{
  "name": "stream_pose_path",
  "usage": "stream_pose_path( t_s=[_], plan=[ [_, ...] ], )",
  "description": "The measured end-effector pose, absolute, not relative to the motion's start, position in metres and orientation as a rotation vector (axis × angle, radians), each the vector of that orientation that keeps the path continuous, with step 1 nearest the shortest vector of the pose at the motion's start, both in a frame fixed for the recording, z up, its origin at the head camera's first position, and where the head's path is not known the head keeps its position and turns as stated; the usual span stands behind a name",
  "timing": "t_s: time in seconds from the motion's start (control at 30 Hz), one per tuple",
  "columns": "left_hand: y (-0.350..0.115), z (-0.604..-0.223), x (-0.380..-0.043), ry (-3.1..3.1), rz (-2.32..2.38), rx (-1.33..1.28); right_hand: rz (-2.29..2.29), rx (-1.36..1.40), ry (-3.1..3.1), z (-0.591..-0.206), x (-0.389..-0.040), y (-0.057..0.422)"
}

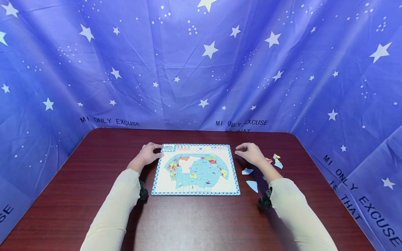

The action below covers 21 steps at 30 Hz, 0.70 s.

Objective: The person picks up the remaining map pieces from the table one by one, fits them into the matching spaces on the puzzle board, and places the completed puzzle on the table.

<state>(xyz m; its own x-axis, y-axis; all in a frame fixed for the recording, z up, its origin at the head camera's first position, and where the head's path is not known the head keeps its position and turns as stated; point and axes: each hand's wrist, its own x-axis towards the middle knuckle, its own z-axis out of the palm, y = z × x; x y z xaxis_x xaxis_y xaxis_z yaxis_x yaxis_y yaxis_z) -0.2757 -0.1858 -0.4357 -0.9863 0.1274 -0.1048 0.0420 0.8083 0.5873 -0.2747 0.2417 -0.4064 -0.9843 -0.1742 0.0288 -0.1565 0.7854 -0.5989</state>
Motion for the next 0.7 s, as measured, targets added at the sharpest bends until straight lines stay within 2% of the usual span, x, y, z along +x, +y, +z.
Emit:
stream_pose_path(
  t_s=[0.7],
  plan=[
    [-0.185,-0.433,-0.272,2.857,0.916,0.139,-0.957,-0.156,2.91,-0.408,-0.262,0.292]
  ],
)
